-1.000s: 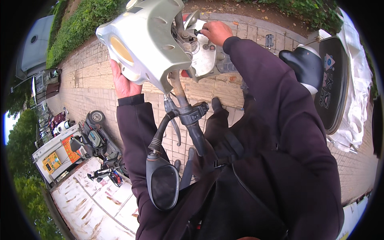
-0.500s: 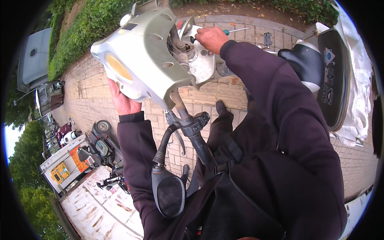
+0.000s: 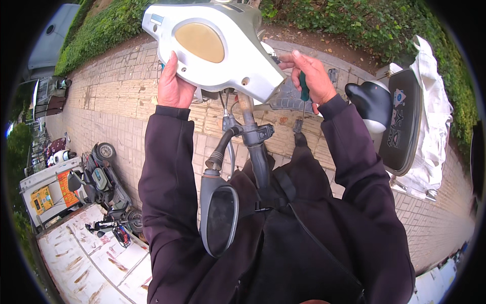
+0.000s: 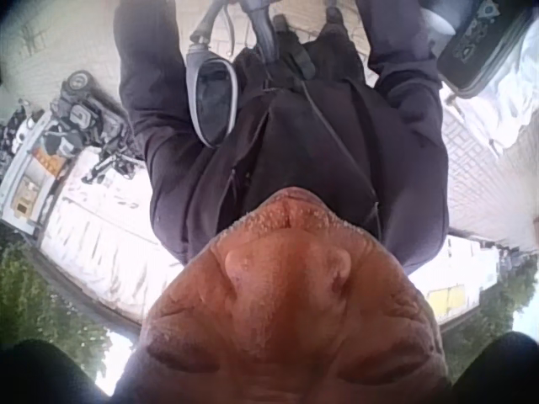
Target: The person removes the scooter dashboard cover, disconnects wiring, and uses a screwdriver to adjust internal components. The person then reattaches the cover and secures it.
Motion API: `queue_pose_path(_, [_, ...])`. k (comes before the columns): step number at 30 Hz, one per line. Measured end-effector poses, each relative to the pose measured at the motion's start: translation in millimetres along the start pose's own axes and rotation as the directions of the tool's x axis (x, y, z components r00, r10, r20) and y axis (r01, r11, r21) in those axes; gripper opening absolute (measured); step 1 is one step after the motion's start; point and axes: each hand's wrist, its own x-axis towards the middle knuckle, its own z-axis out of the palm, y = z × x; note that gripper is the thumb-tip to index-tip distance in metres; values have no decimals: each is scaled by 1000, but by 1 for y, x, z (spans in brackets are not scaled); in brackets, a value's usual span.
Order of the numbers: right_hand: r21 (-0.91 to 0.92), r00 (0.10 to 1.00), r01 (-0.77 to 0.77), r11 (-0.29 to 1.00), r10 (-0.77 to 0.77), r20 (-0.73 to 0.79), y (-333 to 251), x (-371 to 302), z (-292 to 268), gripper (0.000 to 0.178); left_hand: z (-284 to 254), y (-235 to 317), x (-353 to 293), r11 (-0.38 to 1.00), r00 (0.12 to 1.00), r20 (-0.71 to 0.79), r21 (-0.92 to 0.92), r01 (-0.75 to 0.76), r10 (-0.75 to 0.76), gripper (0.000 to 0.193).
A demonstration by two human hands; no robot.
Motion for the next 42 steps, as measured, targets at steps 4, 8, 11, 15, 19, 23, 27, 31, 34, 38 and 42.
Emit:
queue_pose_path(4, [-165,1000,-8,986,8,-2,-21,-52,28,63,-12,2,7,999,999,37,-30,34,-33,53])
queue_pose_path(8, [-256,999,-42,966,37,-24,-35,-80,49,64,-16,0,10,995,990,110,-49,92,-86,51])
queue_pose_path(11, [-280,999,-20,960,7,-48,-48,-91,57,71,-6,2,16,990,980,156,-56,130,-120,51])
queue_pose_path(15, [-312,993,-32,949,-3,-114,-58,-98,67,83,13,1,25,991,972,196,-8,134,-130,51])
queue_pose_path(19, [-366,981,-113,924,46,-188,-58,-104,83,89,24,0,31,984,951,254,66,168,-179,50])
queue_pose_path(23, [-421,961,-163,892,47,-274,-61,-108,100,90,30,3,45,966,906,334,104,237,-258,48])
queue_pose_path(27, [-691,932,-245,680,-32,-362,-79,-104,119,93,37,5,60,947,837,445,193,258,-319,45])
queue_pose_path(31, [-889,907,-339,308,-144,-396,-102,-101,151,103,46,12,70,926,782,501,267,267,-370,41])
queue_pose_path(34, [-926,906,-372,69,-192,-378,-111,-98,175,107,55,15,72,913,744,530,265,310,-406,42])
queue_pose_path(38, [-900,907,-401,-168,-213,-364,-113,-96,188,105,65,15,77,891,736,502,266,367,-453,43])
queue_pose_path(42, [-872,885,-447,-200,-238,-399,-112,-91,183,82,72,17,86,887,692,555,294,355,-461,44])
